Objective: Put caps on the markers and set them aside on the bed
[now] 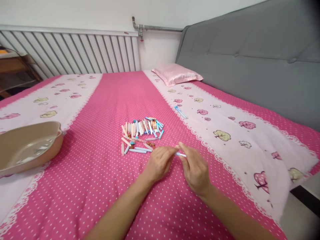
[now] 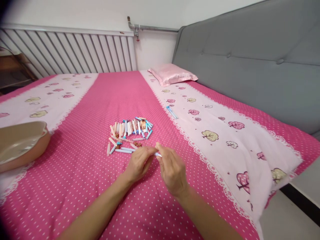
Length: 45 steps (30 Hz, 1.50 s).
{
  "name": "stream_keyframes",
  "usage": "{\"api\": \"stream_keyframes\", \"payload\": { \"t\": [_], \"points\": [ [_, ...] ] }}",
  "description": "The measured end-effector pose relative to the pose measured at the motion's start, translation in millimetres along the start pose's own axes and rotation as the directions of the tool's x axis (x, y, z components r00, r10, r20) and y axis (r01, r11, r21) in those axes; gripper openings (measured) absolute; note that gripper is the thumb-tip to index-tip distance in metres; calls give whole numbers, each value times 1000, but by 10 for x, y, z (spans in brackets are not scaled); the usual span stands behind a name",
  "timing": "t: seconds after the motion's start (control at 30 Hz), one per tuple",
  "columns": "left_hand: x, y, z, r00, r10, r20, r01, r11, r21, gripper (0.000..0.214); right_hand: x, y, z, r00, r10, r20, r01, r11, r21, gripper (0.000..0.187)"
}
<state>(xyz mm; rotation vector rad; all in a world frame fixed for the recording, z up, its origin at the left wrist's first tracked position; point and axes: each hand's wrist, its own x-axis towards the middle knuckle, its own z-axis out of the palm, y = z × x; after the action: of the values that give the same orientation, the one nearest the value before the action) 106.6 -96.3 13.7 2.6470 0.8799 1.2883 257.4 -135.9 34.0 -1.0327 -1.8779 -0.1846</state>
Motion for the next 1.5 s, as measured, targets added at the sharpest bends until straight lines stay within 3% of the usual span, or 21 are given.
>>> {"api": "stream_keyframes", "payload": {
  "t": [0.17, 0.33, 0.53, 0.7, 0.87, 1.5],
  "points": [
    [2, 17, -1, 999, -40, -20, 40, 999, -16, 26, 5, -26, 10, 987, 51, 151, -52, 999, 7, 53],
    [-3, 6, -40, 992, -111, -65, 112, 994, 16, 22, -9, 8, 21, 990, 83, 118, -85, 996, 8, 61],
    [-31, -32, -75, 973, -205, -102, 210, 977, 33, 20, -14, 45, 30, 979, 150, 138, -148, 989, -26, 57],
    [-23, -13, -74, 978, -210, 22, 209, 977, 36, 19, -25, 55, 45, 981, 125, 149, -121, 992, -35, 54],
    [-11, 18, -54, 972, -181, 151, 179, 983, 32, 18, -47, 83, 55, 979, 36, 200, -32, 999, -23, 35],
    [-20, 20, -32, 944, -230, 237, 230, 973, 28, 16, -65, 57, 70, 969, 52, 242, -63, 997, 38, 42]
  ]
}}
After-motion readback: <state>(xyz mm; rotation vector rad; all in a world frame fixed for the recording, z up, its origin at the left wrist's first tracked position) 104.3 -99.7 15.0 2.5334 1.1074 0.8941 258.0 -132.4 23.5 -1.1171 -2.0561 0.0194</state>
